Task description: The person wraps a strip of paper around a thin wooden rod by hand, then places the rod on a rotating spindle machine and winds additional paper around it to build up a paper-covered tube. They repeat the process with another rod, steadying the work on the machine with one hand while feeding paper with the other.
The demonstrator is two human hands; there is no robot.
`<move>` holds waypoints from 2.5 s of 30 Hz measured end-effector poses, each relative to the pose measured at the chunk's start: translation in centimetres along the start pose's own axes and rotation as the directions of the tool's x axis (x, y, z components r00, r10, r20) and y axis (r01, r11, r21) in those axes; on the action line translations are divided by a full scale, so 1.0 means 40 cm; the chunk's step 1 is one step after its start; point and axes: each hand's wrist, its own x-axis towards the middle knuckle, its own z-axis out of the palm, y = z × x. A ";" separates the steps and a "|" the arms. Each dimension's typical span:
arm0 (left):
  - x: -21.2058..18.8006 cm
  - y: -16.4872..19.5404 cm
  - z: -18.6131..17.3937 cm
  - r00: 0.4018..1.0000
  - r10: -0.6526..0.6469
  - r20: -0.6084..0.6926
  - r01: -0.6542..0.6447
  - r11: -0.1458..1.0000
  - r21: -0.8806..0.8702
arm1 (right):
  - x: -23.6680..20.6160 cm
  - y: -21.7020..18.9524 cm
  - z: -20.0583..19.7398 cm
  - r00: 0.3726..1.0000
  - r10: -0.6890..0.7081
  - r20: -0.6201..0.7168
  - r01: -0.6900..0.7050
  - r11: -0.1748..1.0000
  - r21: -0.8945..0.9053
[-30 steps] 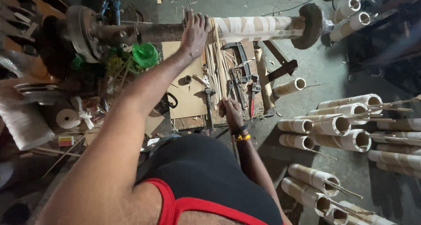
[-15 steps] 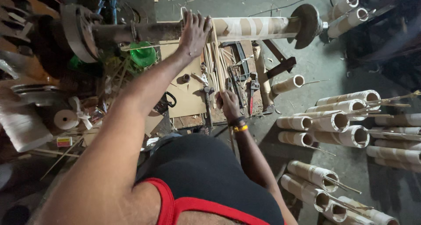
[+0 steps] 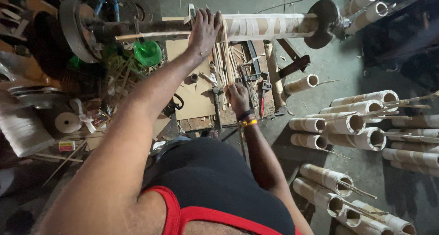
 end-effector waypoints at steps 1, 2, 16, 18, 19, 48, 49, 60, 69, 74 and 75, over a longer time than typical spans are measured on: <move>0.002 0.001 0.001 1.000 0.006 0.003 -0.006 1.000 -0.010 | 0.011 -0.007 0.002 1.000 -0.003 -0.004 0.002 1.000 -0.009; 0.002 0.003 0.002 1.000 0.013 0.008 -0.013 1.000 -0.020 | 0.018 -0.013 0.001 1.000 -0.003 -0.008 0.003 1.000 -0.019; 0.007 -0.005 -0.033 0.984 0.051 0.169 -0.038 0.996 -0.081 | -0.056 0.016 -0.032 1.000 0.006 0.003 -0.006 1.000 0.006; 0.004 -0.003 -0.036 0.979 0.067 0.195 -0.051 0.995 -0.085 | -0.028 0.011 -0.028 1.000 0.014 -0.019 -0.014 1.000 -0.027; 0.003 -0.001 -0.036 0.985 0.048 0.167 -0.033 0.995 -0.095 | -0.016 0.007 -0.026 1.000 0.015 -0.013 -0.015 1.000 -0.001; 0.021 0.069 -0.007 0.968 -0.211 0.138 0.252 0.809 -0.532 | -0.021 0.064 -0.065 0.997 0.048 -0.055 -0.053 0.995 -0.079; 0.023 0.071 -0.008 0.965 -0.240 0.104 0.253 0.762 -0.597 | -0.010 0.059 -0.063 0.999 0.033 -0.031 -0.034 0.999 -0.042; 0.018 0.087 -0.017 0.931 -0.325 0.167 0.338 0.592 -0.731 | -0.038 0.069 -0.081 0.998 0.057 0.040 -0.060 0.995 0.077; 0.030 0.089 -0.004 0.922 -0.383 0.062 0.309 0.627 -0.716 | 0.014 0.061 -0.082 1.000 0.011 -0.003 -0.011 1.000 -0.007; 0.031 0.083 -0.013 0.928 -0.372 0.027 0.283 0.655 -0.700 | 0.030 0.042 -0.077 0.999 -0.018 0.049 0.016 0.999 0.046; 0.033 0.083 -0.013 0.931 -0.352 0.102 0.321 0.650 -0.689 | 0.025 0.043 -0.079 0.999 0.006 0.042 -0.007 1.000 0.021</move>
